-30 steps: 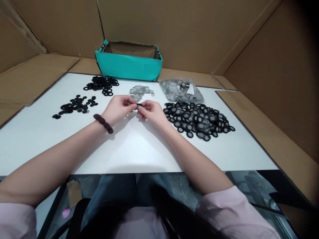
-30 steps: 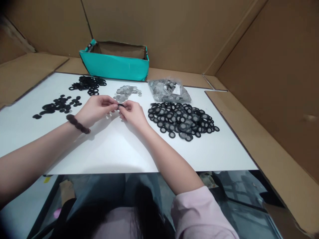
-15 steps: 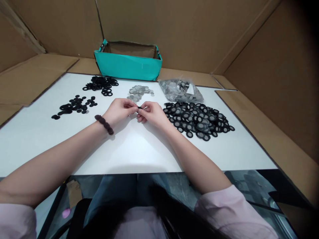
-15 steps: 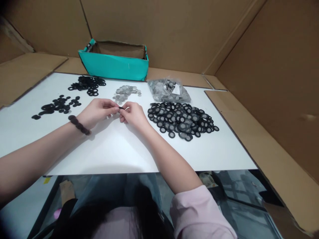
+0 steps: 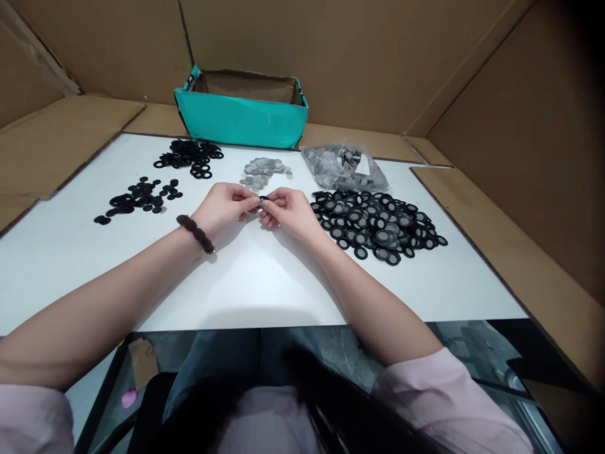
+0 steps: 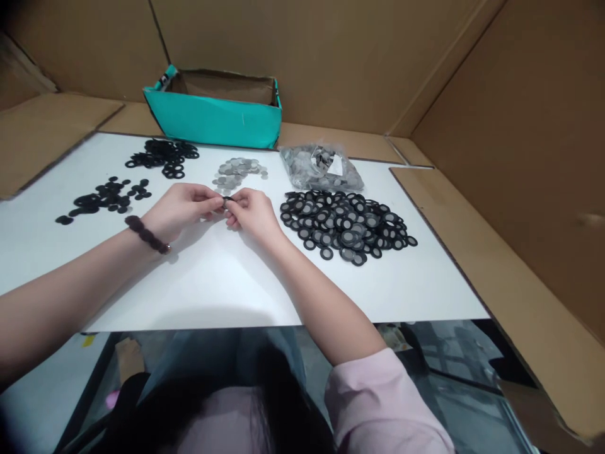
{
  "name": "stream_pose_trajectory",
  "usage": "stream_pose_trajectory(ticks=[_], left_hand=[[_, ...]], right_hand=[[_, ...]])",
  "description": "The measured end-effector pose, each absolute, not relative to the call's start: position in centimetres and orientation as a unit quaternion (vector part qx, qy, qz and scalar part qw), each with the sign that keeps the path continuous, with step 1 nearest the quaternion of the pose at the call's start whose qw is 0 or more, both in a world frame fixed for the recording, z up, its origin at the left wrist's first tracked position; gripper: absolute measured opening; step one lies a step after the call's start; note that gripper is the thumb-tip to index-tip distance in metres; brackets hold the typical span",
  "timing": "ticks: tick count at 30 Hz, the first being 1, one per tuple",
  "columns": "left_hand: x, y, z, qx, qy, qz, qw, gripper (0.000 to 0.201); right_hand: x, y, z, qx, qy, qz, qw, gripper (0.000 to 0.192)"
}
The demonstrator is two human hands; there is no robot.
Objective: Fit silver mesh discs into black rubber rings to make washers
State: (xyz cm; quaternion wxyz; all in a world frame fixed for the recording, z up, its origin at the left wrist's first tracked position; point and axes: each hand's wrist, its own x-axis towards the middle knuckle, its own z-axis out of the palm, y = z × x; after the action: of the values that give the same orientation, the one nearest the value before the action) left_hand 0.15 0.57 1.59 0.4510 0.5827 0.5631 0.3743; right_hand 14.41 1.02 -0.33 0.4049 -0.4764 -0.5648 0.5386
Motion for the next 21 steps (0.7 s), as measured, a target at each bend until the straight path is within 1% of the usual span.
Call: stream_pose_trajectory(ticks=[3,6,11,16,21], left_hand=[[0.38,0.32,1.62,0.57,0.56,0.395,0.453,0.02],[0.45,0.26,1.59,0.581,0.554,0.395,0.447,0.025],[0.14,0.6,1.39,0.59,0.548,0.388,0.448,0.022],[-0.06,0.66,1.54,0.607,0.515,0.351,0.493,0.018],[0.07,0.67,1.66,0.589,0.537,0.345,0.497,0.018]], right_hand=[[14.3,1.08,-0.23,-0.475,-0.523,0.574,0.414,0.014],[14.25,1.11,-0.13,-0.467,-0.5,0.609,0.402,0.015],[14.44,1.04,0.14,-0.458,-0.493,0.648,0.357,0.014],[14.8,0.98,0.19,-0.463,-0.51,0.641,0.338,0.014],[14.86,0.99,0.14,-0.489,-0.527,0.606,0.341,0.015]])
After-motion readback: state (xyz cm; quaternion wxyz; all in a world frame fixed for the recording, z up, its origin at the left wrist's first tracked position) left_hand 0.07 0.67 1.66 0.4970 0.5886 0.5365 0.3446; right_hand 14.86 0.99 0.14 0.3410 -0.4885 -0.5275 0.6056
